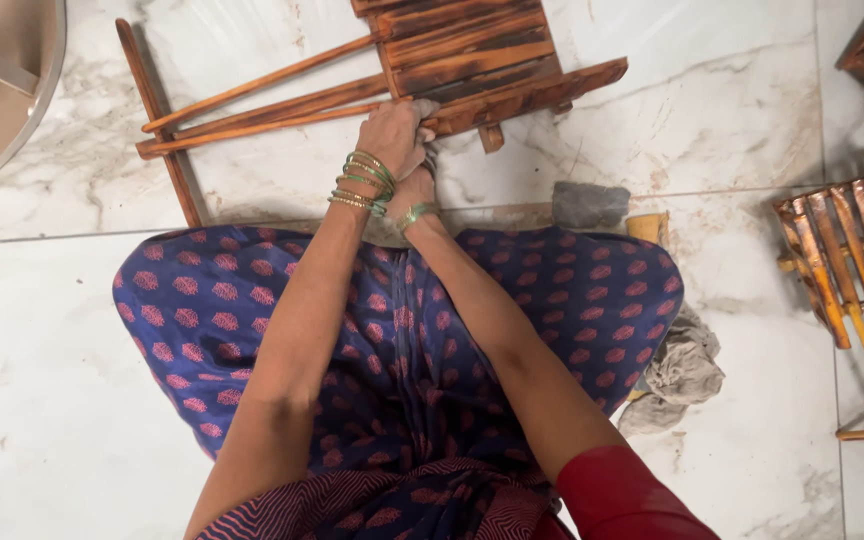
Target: The person sands the underside of a round wooden stool using a sanding block, then wipes a small wooden rack with a cloth. The person handles the stool and rack one at a time, rotating them to reach different surfaces.
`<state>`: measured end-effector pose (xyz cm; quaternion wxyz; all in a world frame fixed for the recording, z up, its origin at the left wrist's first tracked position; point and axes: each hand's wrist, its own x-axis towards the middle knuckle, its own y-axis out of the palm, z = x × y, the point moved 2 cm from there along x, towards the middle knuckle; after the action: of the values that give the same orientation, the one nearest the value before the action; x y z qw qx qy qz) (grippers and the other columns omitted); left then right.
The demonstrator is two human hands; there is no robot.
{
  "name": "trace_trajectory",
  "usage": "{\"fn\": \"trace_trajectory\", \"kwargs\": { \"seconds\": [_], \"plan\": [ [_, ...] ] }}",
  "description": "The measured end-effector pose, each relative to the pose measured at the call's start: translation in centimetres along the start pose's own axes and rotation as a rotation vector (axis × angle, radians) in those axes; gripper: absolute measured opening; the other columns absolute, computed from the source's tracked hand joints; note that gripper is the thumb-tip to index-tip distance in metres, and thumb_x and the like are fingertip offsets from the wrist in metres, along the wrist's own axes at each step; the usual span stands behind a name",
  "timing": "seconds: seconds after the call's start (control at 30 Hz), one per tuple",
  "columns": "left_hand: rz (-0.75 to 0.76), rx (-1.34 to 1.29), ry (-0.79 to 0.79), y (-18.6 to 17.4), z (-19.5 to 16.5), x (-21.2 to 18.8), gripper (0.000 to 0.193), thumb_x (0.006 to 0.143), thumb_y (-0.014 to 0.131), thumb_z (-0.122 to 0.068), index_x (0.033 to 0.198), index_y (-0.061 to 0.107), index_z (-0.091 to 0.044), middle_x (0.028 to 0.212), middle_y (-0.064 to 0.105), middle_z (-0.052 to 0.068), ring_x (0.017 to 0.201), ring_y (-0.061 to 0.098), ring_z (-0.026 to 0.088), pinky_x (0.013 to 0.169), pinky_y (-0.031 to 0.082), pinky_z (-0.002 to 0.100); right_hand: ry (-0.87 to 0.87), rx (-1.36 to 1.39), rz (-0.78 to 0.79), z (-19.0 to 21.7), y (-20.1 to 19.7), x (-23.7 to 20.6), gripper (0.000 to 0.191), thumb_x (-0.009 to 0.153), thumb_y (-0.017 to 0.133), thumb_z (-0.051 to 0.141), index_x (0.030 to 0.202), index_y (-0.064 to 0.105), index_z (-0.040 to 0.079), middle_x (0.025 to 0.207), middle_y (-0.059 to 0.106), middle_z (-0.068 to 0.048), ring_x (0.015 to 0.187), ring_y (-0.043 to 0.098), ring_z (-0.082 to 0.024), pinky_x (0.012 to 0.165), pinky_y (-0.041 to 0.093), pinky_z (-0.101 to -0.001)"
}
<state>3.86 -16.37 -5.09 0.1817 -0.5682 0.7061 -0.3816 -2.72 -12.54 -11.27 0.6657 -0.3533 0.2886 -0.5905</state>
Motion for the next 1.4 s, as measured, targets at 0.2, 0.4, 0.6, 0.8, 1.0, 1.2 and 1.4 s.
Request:
{"fn": "trace_trajectory", "kwargs": {
  "seconds": [0.2, 0.4, 0.6, 0.8, 1.0, 1.2, 1.4],
  "plan": [
    [-0.038, 0.013, -0.005, 0.6, 0.4, 0.0, 0.036, 0.087, 0.072, -0.012, 0.122, 0.073, -0.014, 0.098, 0.073, 0.021, 0.095, 0.066, 0.043, 0.081, 0.053, 0.053, 0.041, -0.316, 0.233, -3.2, 0.3, -2.7, 0.021, 0.094, 0.059, 0.019, 0.098, 0.076, 0.007, 0.101, 0.074, -0.022, 0.096, 0.073, -0.041, 0.085, 0.059, -0.0533],
    [-0.026, 0.09, 0.034, -1.1, 2.0, -0.5, 0.036, 0.086, 0.07, -0.009, 0.121, 0.074, -0.015, 0.095, 0.073, 0.02, 0.086, 0.067, 0.042, 0.078, 0.053, 0.052, 0.23, -0.398, 0.067, -10.0, -8.0, -5.7, 0.042, 0.077, 0.073, 0.022, 0.111, 0.063, -0.001, 0.094, 0.072, -0.024, 0.088, 0.071, -0.043, 0.079, 0.056, -0.0544],
    [-0.057, 0.079, 0.024, -2.8, 3.9, -2.4, 0.033, 0.09, 0.068, -0.007, 0.122, 0.075, -0.013, 0.099, 0.073, 0.02, 0.087, 0.065, 0.043, 0.079, 0.052, 0.052, 0.328, 0.044, -0.507, -12.1, -12.8, -3.3, 0.039, 0.08, 0.073, 0.015, 0.114, 0.064, -0.002, 0.099, 0.073, -0.025, 0.095, 0.07, -0.047, 0.086, 0.054, -0.0529],
    [-0.029, 0.155, 0.037, -3.5, 3.7, -3.0, 0.044, 0.084, 0.066, -0.003, 0.125, 0.074, -0.013, 0.099, 0.075, 0.016, 0.09, 0.066, 0.042, 0.084, 0.053, 0.051, 0.116, -0.015, -0.749, -9.5, -7.6, 0.8, 0.07, 0.079, 0.072, 0.015, 0.136, 0.046, -0.016, 0.128, 0.059, -0.038, 0.119, 0.058, -0.05, 0.106, 0.045, -0.0512],
    [-0.032, 0.113, -0.017, -5.4, 2.7, -3.6, 0.048, 0.08, 0.068, -0.004, 0.127, 0.072, -0.015, 0.106, 0.074, 0.014, 0.092, 0.066, 0.041, 0.082, 0.053, 0.051, 0.126, -0.057, -0.143, -14.2, -9.9, -0.2, 0.062, 0.078, 0.07, 0.022, 0.128, 0.056, -0.012, 0.125, 0.06, -0.036, 0.117, 0.056, -0.053, 0.103, 0.043, -0.0533],
    [-0.006, 0.138, -0.019, -5.7, 2.0, -3.5, 0.05, 0.079, 0.066, 0.0, 0.126, 0.072, -0.014, 0.105, 0.075, 0.012, 0.092, 0.066, 0.041, 0.081, 0.053, 0.052, 0.277, -0.071, -0.581, -20.0, -15.8, 0.8, 0.041, 0.078, 0.064, 0.009, 0.119, 0.064, 0.003, 0.114, 0.066, -0.02, 0.108, 0.064, -0.042, 0.096, 0.052, -0.0509],
    [-0.03, 0.09, 0.028, -5.4, 2.8, -3.3, 0.041, 0.083, 0.065, 0.003, 0.121, 0.073, -0.01, 0.109, 0.074, 0.016, 0.09, 0.067, 0.043, 0.082, 0.052, 0.052, 0.263, 0.318, -0.463, -20.4, -14.6, 2.5, 0.022, 0.074, 0.072, 0.004, 0.095, 0.065, 0.001, 0.103, 0.061, -0.014, 0.093, 0.066, -0.036, 0.074, 0.056, -0.0467]
  ]
}}
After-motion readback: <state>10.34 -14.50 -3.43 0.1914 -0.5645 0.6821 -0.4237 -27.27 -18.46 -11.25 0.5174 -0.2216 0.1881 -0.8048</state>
